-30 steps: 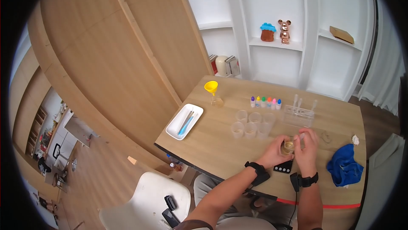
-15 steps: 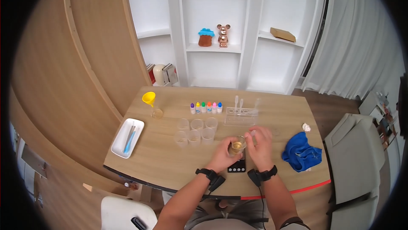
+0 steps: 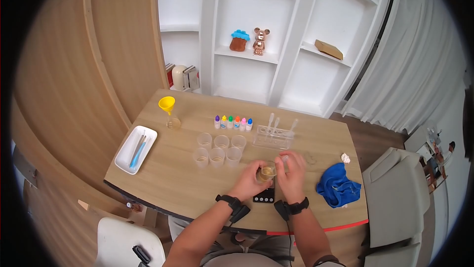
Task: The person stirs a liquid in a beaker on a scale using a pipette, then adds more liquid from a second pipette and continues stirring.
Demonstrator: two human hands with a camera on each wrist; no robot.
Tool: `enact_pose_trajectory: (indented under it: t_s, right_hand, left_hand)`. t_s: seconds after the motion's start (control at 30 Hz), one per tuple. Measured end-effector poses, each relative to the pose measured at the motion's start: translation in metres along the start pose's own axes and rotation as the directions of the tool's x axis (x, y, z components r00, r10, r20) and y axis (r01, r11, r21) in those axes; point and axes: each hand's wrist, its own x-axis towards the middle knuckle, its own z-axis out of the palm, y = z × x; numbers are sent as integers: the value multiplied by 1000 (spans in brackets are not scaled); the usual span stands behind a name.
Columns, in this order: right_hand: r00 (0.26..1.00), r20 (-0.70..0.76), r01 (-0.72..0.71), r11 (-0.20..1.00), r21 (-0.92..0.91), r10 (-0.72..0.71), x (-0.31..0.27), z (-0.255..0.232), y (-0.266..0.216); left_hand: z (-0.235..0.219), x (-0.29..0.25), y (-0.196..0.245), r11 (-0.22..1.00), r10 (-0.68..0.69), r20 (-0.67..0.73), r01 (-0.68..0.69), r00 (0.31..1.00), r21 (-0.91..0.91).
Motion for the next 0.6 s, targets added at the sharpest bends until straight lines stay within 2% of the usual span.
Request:
enact_pose_trajectory:
  t_s: [0.07,0.2,0.27,0.37,0.43,0.6]
  right_hand:
    - [1000,-28,9,1000,6,-9,-1,7,5]
    - [997,59,-57,993,103,51,-5,15,9]
    - [992,108,-84,986,143,69,-7,12,10]
    - [996,67,-67,994,81,62,-7,7,12]
    - [1000,-8,-3,1000,-29,3,-1,5,14]
    - [1000,-8,-27,999,29,27,3,16,-3]
  left_hand:
    - [-3,1,5,998,-1,-4,1,1000,69]
    - [-6,0,10,991,-68,15,66,998,116]
    - [-3,0,0,990,45,-15,-43,999,133]
    - [-2,-1,-1,988,51,-25,-47,998,146]
    - [-3,0,-2,987,42,-18,-38,999,155]
    - [-4,1,4,985,26,-7,-25,1000,170]
